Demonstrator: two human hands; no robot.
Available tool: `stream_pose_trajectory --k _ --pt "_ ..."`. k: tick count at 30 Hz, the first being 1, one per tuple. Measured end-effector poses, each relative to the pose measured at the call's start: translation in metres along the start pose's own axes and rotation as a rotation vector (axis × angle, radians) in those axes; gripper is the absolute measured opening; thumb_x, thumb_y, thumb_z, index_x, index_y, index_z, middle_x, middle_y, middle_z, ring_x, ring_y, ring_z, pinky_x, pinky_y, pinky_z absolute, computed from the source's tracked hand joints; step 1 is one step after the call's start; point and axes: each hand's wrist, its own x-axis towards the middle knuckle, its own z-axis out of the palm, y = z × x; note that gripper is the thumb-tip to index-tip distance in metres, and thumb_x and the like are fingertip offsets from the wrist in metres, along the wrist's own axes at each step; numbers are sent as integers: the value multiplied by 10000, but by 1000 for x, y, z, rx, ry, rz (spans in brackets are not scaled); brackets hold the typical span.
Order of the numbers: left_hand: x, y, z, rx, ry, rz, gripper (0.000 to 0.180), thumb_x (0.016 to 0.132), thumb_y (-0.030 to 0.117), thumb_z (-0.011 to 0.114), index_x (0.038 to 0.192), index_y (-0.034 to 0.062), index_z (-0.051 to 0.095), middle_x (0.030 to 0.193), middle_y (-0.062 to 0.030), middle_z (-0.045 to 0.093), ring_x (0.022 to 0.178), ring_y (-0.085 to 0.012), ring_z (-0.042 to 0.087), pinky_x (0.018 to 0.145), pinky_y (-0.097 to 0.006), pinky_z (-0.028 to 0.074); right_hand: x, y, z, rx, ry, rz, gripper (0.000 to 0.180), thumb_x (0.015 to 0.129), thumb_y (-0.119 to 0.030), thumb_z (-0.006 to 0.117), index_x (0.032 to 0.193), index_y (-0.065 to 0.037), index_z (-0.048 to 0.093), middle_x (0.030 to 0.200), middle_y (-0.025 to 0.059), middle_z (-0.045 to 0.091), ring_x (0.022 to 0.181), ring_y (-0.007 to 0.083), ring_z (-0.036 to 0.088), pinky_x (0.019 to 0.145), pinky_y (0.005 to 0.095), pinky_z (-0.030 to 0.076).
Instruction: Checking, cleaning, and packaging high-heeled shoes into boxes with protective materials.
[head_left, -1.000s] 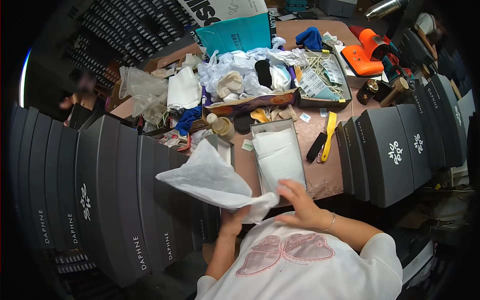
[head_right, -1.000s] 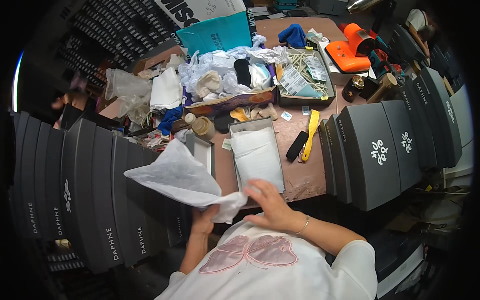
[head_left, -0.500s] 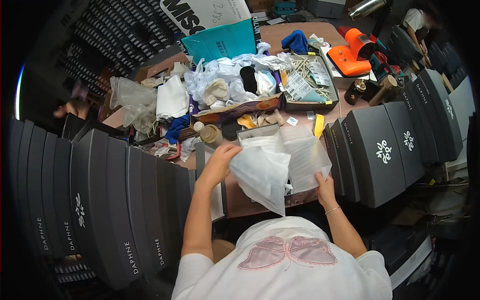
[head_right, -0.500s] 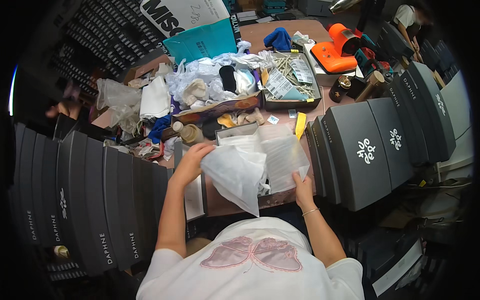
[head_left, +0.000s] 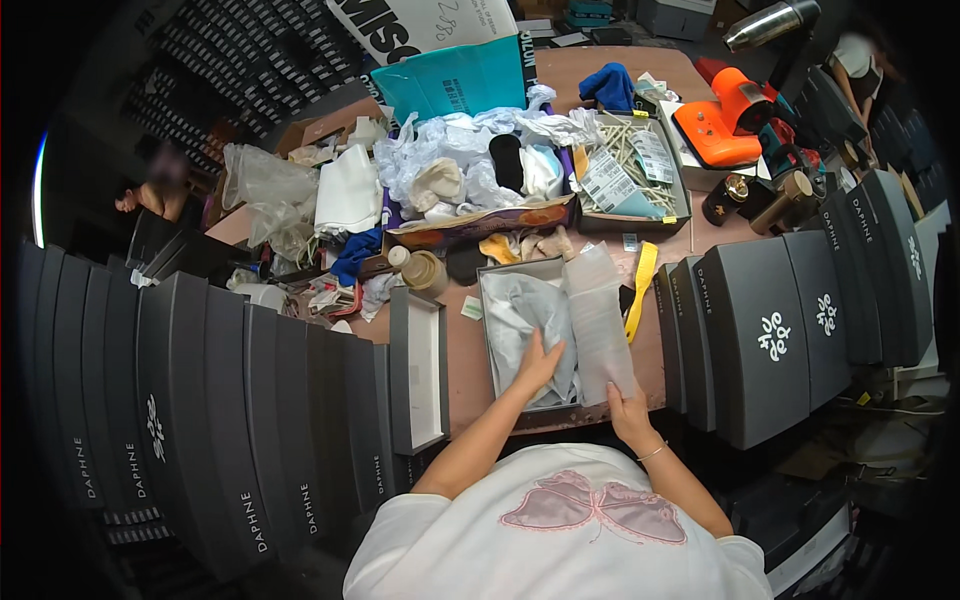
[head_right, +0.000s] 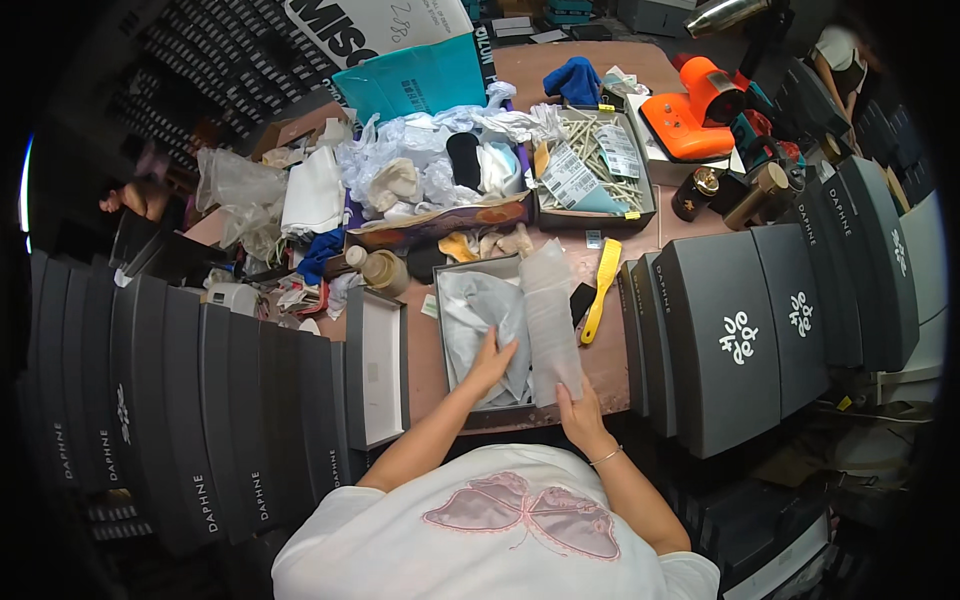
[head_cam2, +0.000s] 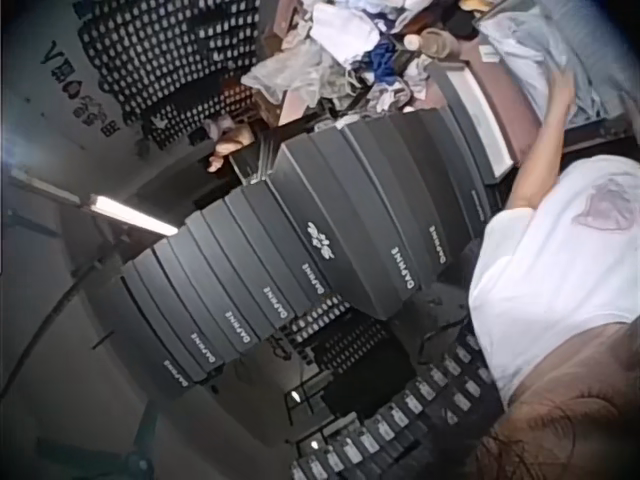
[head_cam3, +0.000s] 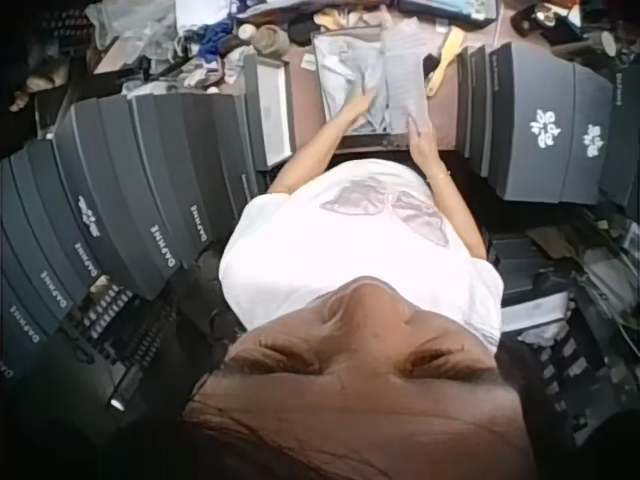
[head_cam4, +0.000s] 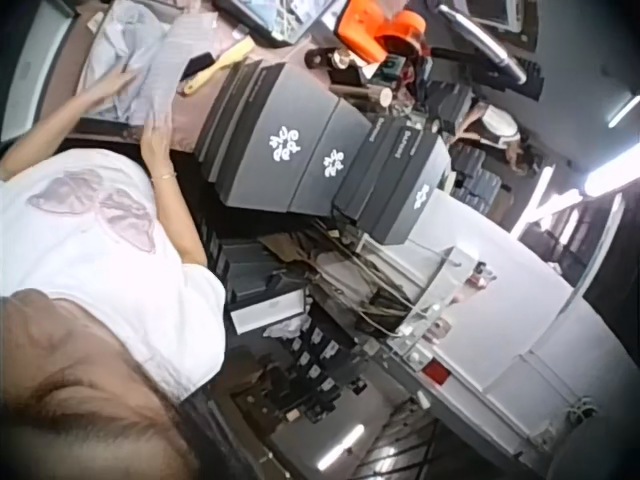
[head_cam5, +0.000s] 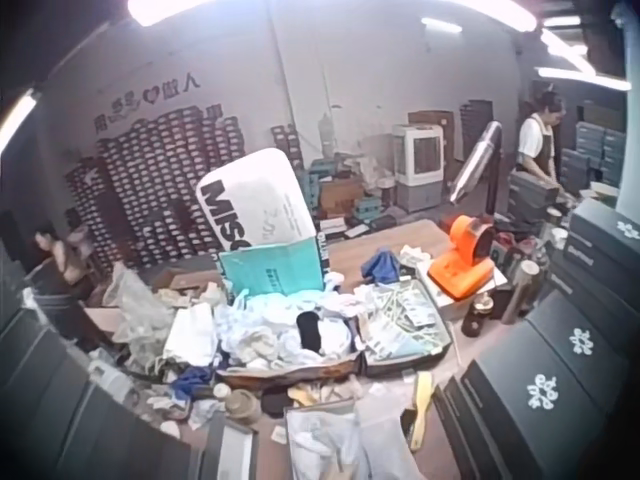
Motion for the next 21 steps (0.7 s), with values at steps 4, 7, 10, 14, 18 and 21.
stream_pose_trajectory --k 4,7,10,14,18,21 --pt "12 -22 -3 -548 -220 5 484 944 234 517 1321 -60 443 1223 -206 576 1142 -249 542 1021 -385 395 36 -28 11 -395 -624 -426 485 951 -266 486 1379 -46 425 1393 227 412 1331 348 361 1115 470 241" --pt "-10 -18 -47 -725 208 111 404 962 194 482 1299 -28 489 1242 -190 568 1173 -260 523 1031 -378 385 54 -25 21 -362 -623 -418 542 927 -292 507 1424 -107 395 1486 196 294 1398 374 231 1138 537 149" --pt "-74 38 -87 43 328 617 410 951 202 491 1300 -12 497 1341 -188 497 1293 -316 419 1087 -441 309 61 -10 53 -510 -662 -406 417 889 -277 545 1246 -61 567 1323 199 491 1329 352 344 1115 552 196" --pt "-96 -12 -85 738 36 430 481 913 245 535 1334 22 469 1411 -145 432 1389 -317 281 1061 -598 261 105 -49 95 -503 -722 -357 240 840 -115 569 1045 -30 660 986 204 654 898 331 657 864 440 494" --pt "-94 -44 -76 689 8 566 497 912 268 521 1323 -7 472 1398 -193 437 1347 -329 345 1068 -560 278 123 -131 179 -108 -779 -210 445 922 -190 544 1343 -72 459 1086 227 638 972 343 648 829 380 509" --pt "-96 -41 -76 490 227 889 498 906 238 502 1322 -32 468 1336 -288 465 1227 -380 479 1077 -545 270 104 -114 266 302 -691 -44 345 893 -249 655 1107 20 616 892 96 672 757 148 630 701 292 504"
